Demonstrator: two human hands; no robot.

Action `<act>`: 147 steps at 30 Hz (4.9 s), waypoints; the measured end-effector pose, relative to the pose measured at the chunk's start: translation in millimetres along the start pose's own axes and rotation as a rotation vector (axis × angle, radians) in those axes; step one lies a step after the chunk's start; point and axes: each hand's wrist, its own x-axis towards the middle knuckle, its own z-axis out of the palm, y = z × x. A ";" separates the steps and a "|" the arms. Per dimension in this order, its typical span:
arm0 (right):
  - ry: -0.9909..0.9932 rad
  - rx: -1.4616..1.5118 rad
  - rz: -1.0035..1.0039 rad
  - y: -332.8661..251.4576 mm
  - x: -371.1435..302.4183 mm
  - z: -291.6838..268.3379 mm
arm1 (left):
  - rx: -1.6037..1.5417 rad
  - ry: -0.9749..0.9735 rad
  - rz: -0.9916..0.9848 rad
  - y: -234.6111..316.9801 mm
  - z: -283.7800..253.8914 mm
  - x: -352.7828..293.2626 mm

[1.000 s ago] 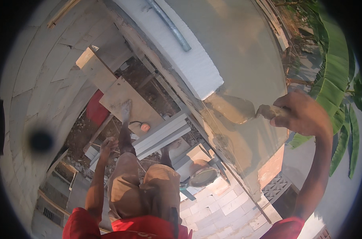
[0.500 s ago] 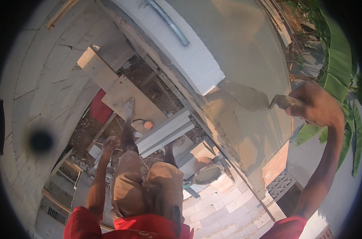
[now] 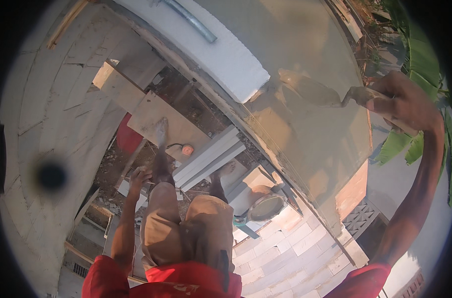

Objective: The person scoops mortar from a bucket and applies it to a curved wall edge. They place white brick trim pieces onto the mortar, adjust their position, and tap them into place with a hammer. The person repeats this process for multiple trim pieces along the wall.

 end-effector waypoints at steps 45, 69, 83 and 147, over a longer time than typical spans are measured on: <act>-0.692 2.772 1.054 -405.4 -203.7 953.5 | 1.839 -0.040 0.364 -324.6 469.2 253.2; -0.241 2.997 1.099 -409.0 -71.2 888.8 | 1.786 -0.235 0.861 -164.9 503.3 387.2; -0.155 2.963 1.101 -419.7 -56.0 888.5 | 1.810 -0.264 0.842 -147.7 499.9 421.4; 0.841 0.512 -0.404 127.7 61.0 445.1 | 1.459 -0.331 1.524 391.9 343.0 -73.6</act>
